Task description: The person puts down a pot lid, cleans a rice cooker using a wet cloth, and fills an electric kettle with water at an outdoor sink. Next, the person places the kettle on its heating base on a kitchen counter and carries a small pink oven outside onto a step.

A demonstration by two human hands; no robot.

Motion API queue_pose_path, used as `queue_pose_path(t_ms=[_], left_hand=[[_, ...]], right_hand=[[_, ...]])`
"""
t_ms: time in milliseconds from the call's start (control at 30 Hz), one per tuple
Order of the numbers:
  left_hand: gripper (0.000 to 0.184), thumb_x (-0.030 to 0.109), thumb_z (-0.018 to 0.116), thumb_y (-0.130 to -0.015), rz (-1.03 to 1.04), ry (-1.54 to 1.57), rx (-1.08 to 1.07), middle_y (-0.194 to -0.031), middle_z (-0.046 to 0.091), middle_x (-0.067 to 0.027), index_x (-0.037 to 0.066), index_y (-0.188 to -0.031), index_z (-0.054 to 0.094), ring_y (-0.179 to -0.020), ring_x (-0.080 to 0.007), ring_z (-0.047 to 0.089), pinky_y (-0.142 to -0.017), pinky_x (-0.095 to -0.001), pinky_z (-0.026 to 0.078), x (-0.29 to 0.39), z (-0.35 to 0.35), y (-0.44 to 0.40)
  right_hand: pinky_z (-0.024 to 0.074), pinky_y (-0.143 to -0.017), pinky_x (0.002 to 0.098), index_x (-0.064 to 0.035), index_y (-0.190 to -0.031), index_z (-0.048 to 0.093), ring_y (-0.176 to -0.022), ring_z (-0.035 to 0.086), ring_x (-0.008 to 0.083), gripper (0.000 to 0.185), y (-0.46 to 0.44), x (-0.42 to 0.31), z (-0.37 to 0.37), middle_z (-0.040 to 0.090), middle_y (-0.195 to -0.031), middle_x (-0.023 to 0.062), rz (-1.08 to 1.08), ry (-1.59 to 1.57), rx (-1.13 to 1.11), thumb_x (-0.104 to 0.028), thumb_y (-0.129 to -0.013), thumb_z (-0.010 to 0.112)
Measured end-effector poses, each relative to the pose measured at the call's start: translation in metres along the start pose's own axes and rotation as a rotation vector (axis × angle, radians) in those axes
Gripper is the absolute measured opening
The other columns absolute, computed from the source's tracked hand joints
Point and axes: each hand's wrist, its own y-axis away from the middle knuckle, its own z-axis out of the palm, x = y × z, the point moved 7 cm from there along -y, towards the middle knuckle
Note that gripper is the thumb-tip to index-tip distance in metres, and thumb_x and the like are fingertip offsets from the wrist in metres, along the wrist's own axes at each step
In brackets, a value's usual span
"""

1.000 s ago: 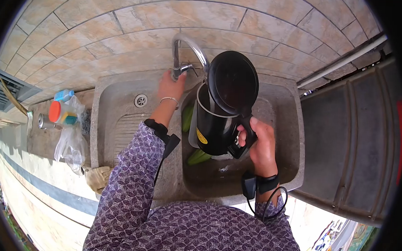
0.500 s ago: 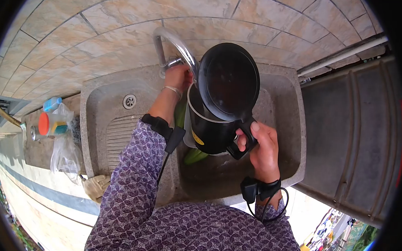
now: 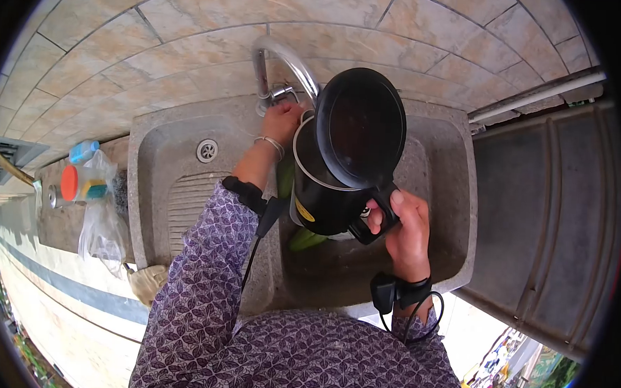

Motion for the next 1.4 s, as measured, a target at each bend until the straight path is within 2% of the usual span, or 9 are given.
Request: queue_pose_path(t_ms=[100, 167, 200, 267, 300, 367, 700, 967, 1400], left_hand=[[0.021, 0.02, 0.058, -0.086, 0.208, -0.035, 0.029, -0.067, 0.062, -0.0079, 0.001, -0.076, 0.059, -0.05, -0.0187, 0.059, -0.047, -0.0323, 0.047, -0.024, -0.014, 0.012], [0.013, 0.017, 0.059, -0.082, 0.407, -0.444, 0.164, -0.075, 0.064, -0.0094, 0.005, -0.083, 0.063, -0.074, -0.0227, 0.062, -0.066, -0.0326, 0.046, -0.015, -0.027, 0.056], [0.013, 0.017, 0.059, -0.082, 0.403, -0.447, 0.156, -0.075, 0.064, -0.0094, 0.005, -0.083, 0.063, -0.074, -0.0227, 0.062, -0.066, -0.0326, 0.046, -0.024, -0.031, 0.07], [0.008, 0.012, 0.058, -0.077, 0.701, -0.86, 0.109, -0.081, 0.064, -0.0095, 0.007, -0.081, 0.063, -0.096, -0.0258, 0.058, -0.083, -0.0394, 0.04, -0.034, -0.022, 0.105], [0.008, 0.012, 0.058, -0.077, 0.698, -0.86, 0.102, -0.081, 0.064, -0.0095, 0.007, -0.081, 0.063, -0.096, -0.0258, 0.058, -0.083, -0.0394, 0.04, -0.05, -0.028, 0.112], [0.01, 0.013, 0.059, -0.072, 0.801, -1.068, -0.144, -0.085, 0.065, -0.0046, 0.01, -0.08, 0.064, -0.108, -0.0207, 0.051, -0.092, -0.046, 0.031, -0.084, -0.017, 0.125], [0.011, 0.012, 0.056, -0.075, 0.853, -1.093, -0.049, -0.088, 0.064, -0.0057, 0.01, -0.082, 0.065, -0.108, -0.0214, 0.051, -0.093, -0.0475, 0.029, -0.079, -0.016, 0.126], [0.017, 0.011, 0.056, -0.075, 0.826, -1.094, -0.046, -0.088, 0.064, -0.0049, 0.011, -0.09, 0.064, -0.11, -0.0196, 0.05, -0.094, -0.0473, 0.028, -0.077, -0.018, 0.128], [0.017, 0.016, 0.055, -0.077, 0.798, -1.21, -0.051, -0.089, 0.065, -0.0038, 0.01, -0.09, 0.065, -0.108, -0.0171, 0.05, -0.094, -0.0457, 0.029, -0.079, -0.016, 0.125]], right_hand=[[0.0397, -0.054, 0.0282, 0.0079, -0.079, 0.061, -0.051, 0.051, 0.0168, 0.041, 0.002, 0.0, -0.003, 0.055, -0.058, 0.0103, 0.002, 0.0, 0.014, -0.03, -0.087, 0.048], [0.0396, -0.054, 0.0279, 0.0073, -0.079, 0.061, -0.051, 0.051, 0.0163, 0.041, 0.003, 0.003, -0.007, 0.055, -0.058, 0.01, 0.007, -0.024, 0.032, -0.031, -0.087, 0.049], [0.0396, -0.054, 0.0279, 0.0073, -0.079, 0.061, -0.051, 0.051, 0.0163, 0.041, 0.003, 0.003, -0.007, 0.055, -0.058, 0.01, 0.01, -0.027, 0.04, -0.031, -0.087, 0.049], [0.0394, -0.054, 0.0275, 0.0069, -0.079, 0.061, -0.051, 0.05, 0.0159, 0.041, 0.004, 0.001, -0.006, 0.055, -0.057, 0.0097, -0.002, 0.014, 0.045, -0.031, -0.087, 0.049], [0.0394, -0.054, 0.0275, 0.0069, -0.079, 0.061, -0.051, 0.05, 0.0159, 0.041, 0.004, 0.001, -0.006, 0.055, -0.057, 0.0097, 0.002, 0.014, 0.051, -0.031, -0.087, 0.049], [0.0391, -0.054, 0.0269, 0.0065, -0.078, 0.061, -0.051, 0.05, 0.0156, 0.041, 0.003, 0.0, -0.004, 0.054, -0.057, 0.0096, -0.011, 0.032, 0.051, -0.032, -0.087, 0.049], [0.04, -0.052, 0.0281, 0.0078, -0.079, 0.061, -0.05, 0.051, 0.0165, 0.042, 0.01, 0.002, -0.001, 0.055, -0.058, 0.0097, -0.053, -0.037, 0.033, -0.031, -0.088, 0.049], [0.0387, -0.052, 0.0259, 0.0042, -0.081, 0.062, -0.05, 0.049, 0.0136, 0.028, 0.016, 0.001, 0.009, 0.054, -0.057, 0.0059, -0.064, 0.037, -0.032, -0.024, -0.08, 0.064], [0.0379, -0.05, 0.0253, 0.0042, -0.079, 0.061, -0.049, 0.049, 0.0144, 0.026, 0.013, -0.006, 0.011, 0.053, -0.057, 0.0055, -0.079, 0.013, 0.023, -0.022, -0.081, 0.062]])
